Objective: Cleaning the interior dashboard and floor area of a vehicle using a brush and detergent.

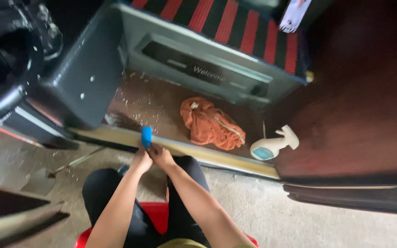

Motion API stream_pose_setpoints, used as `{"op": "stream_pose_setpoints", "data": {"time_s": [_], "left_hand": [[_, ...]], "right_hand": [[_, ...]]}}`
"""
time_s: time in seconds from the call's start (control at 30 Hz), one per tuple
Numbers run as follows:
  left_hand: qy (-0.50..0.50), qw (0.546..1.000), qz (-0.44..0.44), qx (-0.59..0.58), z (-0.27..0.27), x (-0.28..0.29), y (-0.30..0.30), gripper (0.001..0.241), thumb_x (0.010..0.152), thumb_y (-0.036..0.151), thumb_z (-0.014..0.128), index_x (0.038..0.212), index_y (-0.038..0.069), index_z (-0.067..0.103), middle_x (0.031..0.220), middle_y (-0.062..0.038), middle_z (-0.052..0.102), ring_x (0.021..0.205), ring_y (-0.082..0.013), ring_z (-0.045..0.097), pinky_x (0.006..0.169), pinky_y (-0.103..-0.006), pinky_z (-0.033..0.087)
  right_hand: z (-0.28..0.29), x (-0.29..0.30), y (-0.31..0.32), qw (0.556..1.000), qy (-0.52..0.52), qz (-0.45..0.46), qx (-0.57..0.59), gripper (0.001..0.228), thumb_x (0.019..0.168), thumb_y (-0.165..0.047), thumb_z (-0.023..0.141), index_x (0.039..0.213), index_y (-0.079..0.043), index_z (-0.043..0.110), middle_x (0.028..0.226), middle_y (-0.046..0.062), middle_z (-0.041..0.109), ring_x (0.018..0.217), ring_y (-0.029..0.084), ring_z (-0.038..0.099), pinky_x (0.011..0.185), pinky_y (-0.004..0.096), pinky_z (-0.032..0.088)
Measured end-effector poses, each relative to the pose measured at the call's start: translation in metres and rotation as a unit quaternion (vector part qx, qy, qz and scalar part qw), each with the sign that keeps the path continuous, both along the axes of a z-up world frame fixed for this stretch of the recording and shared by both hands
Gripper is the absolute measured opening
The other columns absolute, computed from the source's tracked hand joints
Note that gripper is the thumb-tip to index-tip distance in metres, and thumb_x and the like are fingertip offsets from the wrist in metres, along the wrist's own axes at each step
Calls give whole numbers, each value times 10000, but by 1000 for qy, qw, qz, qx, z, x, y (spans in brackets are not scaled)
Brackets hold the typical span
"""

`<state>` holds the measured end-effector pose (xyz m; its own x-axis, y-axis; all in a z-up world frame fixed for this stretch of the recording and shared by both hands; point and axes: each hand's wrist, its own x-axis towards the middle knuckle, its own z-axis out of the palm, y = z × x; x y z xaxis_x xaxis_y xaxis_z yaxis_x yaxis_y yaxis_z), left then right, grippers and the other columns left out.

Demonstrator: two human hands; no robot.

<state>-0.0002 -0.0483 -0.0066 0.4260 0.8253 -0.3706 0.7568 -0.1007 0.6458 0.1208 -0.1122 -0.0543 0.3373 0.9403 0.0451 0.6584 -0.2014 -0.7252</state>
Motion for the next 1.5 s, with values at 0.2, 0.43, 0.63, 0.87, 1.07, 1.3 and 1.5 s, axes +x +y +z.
{"op": "stream_pose_setpoints", "data": {"time_s": [0.2,0.43,0.63,0.87,1.07,1.3,1.5], "left_hand": [[-150,977,-145,-32,-54,17,21,671,855,208,709,1456,162,415,1320,-260,681,1232,-395,648,1011,-476,510],[-81,969,-185,-140,95,2,13,1169,635,178,844,1582,137,159,1247,-213,704,1155,-339,704,972,-422,556],[-79,971,-227,-13,40,26,21,1006,686,284,846,1481,70,266,1203,-283,664,1069,-407,679,894,-467,560],[-13,981,-189,-36,70,37,10,699,869,338,649,1496,141,410,1210,-254,687,1058,-409,684,864,-526,557],[-2,990,-141,-11,75,28,24,1214,776,318,791,1619,62,-44,1246,-245,645,1054,-386,685,876,-474,572],[-55,993,-100,-13,100,45,17,1216,768,324,814,1614,53,-16,1194,-260,655,998,-397,698,836,-494,573],[-18,978,-206,-35,109,39,-9,1111,877,295,730,1635,55,-46,1104,-243,699,979,-390,709,840,-487,570]], "right_hand": [[23,10,-1,993,105,-57,-24,764,923,-294,652,1607,-117,363,791,174,685,671,237,624,657,398,530],[79,7,2,991,34,-89,-94,666,961,-256,519,1615,-185,419,963,237,710,844,364,699,763,473,548],[-65,65,42,884,-345,25,-313,533,933,-310,591,1430,-121,562,1243,213,683,1104,356,690,881,455,563],[63,54,79,917,-305,-25,-256,543,1031,-307,511,1539,-136,426,1160,201,689,1015,356,711,819,476,579],[82,100,142,923,-276,-92,-252,666,1073,-376,510,1655,-195,242,1086,197,732,970,350,735,802,469,583],[-48,154,42,940,-302,-26,-158,387,1162,-487,470,1477,-264,443,1183,182,746,1036,354,736,829,448,596],[100,120,8,864,-356,14,-356,789,954,-443,484,1625,-272,105,1383,254,566,1101,354,688,811,466,594]]}}
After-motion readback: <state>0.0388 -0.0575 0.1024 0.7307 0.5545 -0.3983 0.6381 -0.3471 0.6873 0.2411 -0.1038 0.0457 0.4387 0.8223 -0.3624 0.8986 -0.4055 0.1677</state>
